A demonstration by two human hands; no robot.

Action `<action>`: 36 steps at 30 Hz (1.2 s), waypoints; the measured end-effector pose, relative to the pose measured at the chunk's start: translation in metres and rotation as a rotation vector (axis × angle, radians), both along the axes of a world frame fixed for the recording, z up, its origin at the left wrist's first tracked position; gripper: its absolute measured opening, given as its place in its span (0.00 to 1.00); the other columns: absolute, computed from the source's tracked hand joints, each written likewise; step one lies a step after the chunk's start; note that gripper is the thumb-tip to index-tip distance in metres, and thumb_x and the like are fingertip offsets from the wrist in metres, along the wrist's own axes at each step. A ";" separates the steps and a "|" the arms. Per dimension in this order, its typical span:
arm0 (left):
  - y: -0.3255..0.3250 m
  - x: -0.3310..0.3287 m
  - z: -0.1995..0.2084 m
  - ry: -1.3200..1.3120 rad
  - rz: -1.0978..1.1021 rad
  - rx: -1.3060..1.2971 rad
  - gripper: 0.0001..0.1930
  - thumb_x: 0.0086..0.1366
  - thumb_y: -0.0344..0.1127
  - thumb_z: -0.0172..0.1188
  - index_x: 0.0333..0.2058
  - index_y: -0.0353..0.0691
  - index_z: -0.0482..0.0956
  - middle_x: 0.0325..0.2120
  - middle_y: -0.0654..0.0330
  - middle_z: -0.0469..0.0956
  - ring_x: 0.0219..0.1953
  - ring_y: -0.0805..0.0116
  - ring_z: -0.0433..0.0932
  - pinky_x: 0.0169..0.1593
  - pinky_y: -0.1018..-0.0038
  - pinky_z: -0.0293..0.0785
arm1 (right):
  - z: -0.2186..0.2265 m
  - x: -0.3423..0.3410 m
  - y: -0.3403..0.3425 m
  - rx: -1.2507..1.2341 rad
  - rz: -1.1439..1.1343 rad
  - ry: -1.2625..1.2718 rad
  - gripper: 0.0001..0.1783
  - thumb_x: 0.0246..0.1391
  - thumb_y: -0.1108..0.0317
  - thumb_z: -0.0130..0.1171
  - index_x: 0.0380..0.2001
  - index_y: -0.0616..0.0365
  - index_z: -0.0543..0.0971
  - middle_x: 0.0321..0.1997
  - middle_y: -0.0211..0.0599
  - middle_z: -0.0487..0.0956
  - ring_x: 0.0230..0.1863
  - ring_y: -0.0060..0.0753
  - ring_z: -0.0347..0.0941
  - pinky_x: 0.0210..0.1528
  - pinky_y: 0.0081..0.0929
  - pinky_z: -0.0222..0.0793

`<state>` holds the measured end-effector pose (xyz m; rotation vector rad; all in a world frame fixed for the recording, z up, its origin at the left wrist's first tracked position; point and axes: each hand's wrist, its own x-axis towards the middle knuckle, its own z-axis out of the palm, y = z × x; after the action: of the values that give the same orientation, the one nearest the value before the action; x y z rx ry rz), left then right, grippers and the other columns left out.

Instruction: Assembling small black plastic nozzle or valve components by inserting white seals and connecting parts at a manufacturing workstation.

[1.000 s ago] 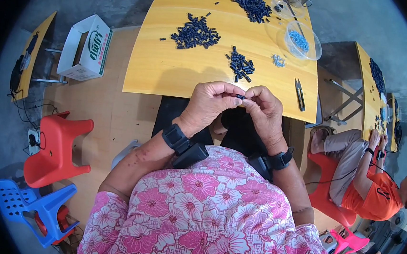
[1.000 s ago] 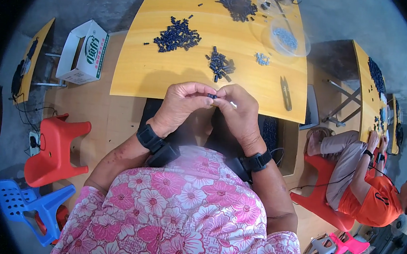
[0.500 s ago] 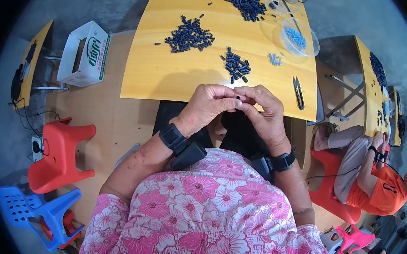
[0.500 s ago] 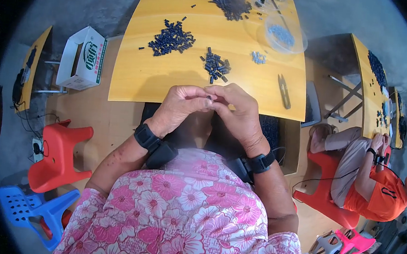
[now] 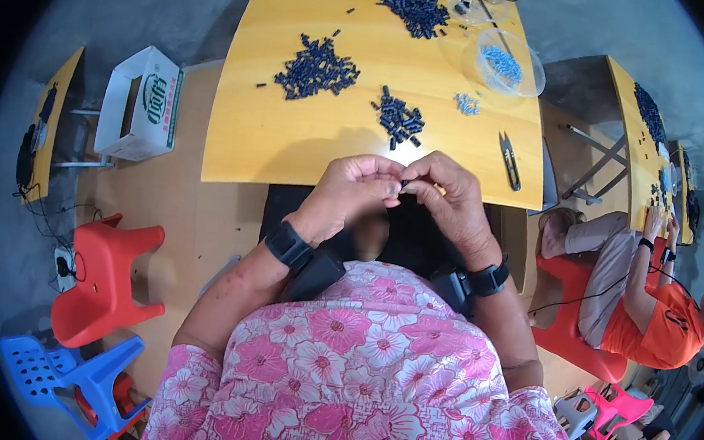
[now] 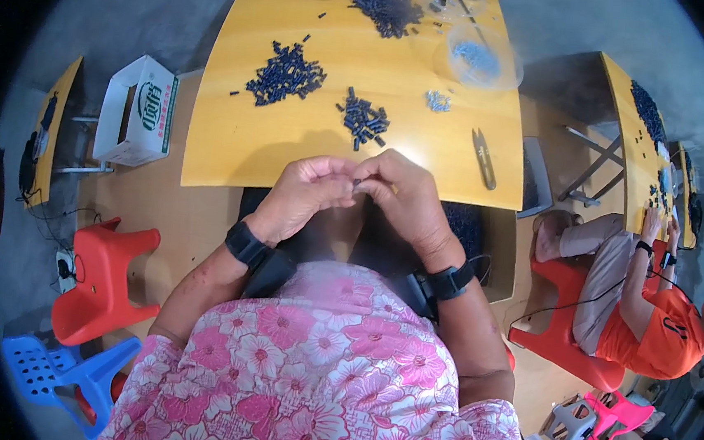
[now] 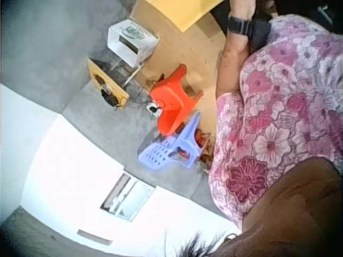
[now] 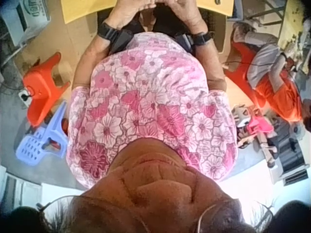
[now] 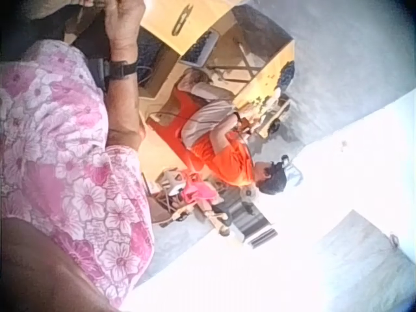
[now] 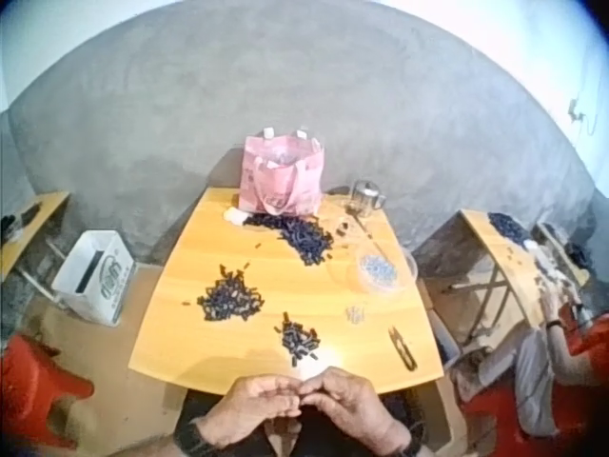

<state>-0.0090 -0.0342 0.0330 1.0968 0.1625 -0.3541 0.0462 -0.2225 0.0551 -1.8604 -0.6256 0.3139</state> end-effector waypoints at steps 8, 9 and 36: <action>0.016 0.011 -0.001 -0.081 -0.163 0.338 0.07 0.62 0.31 0.63 0.37 0.33 0.81 0.28 0.63 0.80 0.30 0.79 0.78 0.37 0.82 0.75 | -0.004 0.007 0.000 -0.074 0.101 -0.114 0.06 0.51 0.74 0.61 0.34 0.57 0.78 0.33 0.36 0.78 0.37 0.39 0.75 0.42 0.29 0.70; 0.018 0.014 -0.002 -0.082 -0.166 0.335 0.07 0.62 0.31 0.63 0.37 0.33 0.81 0.28 0.63 0.80 0.30 0.79 0.78 0.37 0.82 0.75 | -0.003 0.009 0.000 -0.069 0.122 -0.099 0.06 0.51 0.75 0.61 0.34 0.56 0.78 0.34 0.36 0.78 0.37 0.40 0.75 0.42 0.29 0.71; 0.023 0.020 -0.011 -0.265 -0.045 0.578 0.03 0.59 0.23 0.63 0.33 0.34 0.79 0.27 0.68 0.77 0.28 0.85 0.73 0.34 0.85 0.71 | -0.046 0.106 -0.046 -0.450 -0.552 -0.416 0.03 0.49 0.77 0.63 0.29 0.62 0.80 0.27 0.40 0.78 0.26 0.30 0.75 0.31 0.26 0.72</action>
<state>0.0106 -0.0113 0.0221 1.7084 0.0007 -0.1997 0.1526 -0.2683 0.0095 -2.4707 -0.2969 -0.3330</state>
